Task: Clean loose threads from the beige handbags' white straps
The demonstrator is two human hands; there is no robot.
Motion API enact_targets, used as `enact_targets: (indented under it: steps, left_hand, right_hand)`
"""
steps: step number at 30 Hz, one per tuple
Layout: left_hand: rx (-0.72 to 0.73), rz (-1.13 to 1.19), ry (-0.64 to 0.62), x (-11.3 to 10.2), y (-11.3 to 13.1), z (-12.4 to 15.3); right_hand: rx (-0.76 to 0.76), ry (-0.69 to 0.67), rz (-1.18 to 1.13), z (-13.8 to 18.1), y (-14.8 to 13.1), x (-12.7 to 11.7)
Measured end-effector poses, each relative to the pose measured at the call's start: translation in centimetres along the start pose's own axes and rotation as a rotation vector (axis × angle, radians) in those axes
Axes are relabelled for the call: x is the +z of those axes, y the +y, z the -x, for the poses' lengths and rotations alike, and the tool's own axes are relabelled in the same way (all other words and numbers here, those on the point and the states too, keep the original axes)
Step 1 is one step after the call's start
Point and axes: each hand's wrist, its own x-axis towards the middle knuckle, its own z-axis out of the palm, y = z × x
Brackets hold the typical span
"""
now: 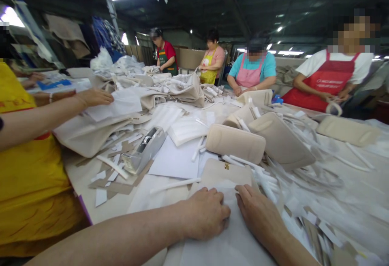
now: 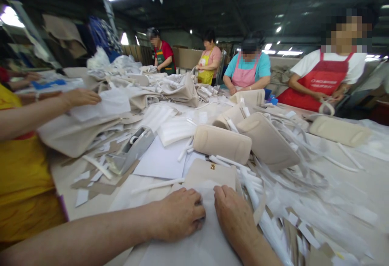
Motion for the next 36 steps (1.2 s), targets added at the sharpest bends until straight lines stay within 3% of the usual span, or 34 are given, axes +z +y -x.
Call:
enact_targets:
  steps: [3, 6, 10, 17, 22, 27, 32, 36]
  left_hand:
    - [0.002, 0.006, -0.024, 0.4, 0.1, 0.1]
    - [0.044, -0.027, 0.026, 0.9, 0.3, 0.4]
    - [0.13, -0.07, 0.066, 1.3, 0.6, 0.6]
    - [0.145, -0.083, 0.08, 1.2, 0.8, 1.0]
    - [0.157, -0.077, 0.093, 1.2, 0.7, 1.1]
    - [0.163, -0.06, 0.091, 1.4, 0.5, 1.1]
    - [0.131, -0.037, 0.079, 1.3, 0.4, 1.1]
    - [0.116, 0.0, 0.073, 1.1, 0.2, 1.0]
  right_hand:
    - [-0.002, -0.171, -0.048, 0.4, -0.4, 0.3]
    - [-0.015, -0.257, -0.012, 0.6, -1.0, -0.1]
    - [-0.026, -0.277, 0.018, 0.6, -1.1, -1.0]
    - [0.037, -0.247, -0.216, -2.2, 0.1, -1.6]
    - [0.04, -0.35, -0.248, -5.5, -0.2, -0.1]
    - [-0.016, -0.393, -0.216, -6.7, -0.8, 1.7]
    - [-0.036, -0.324, -0.158, -6.3, -1.4, 1.2]
    - [0.044, -0.101, -0.086, -6.0, -1.0, -0.9]
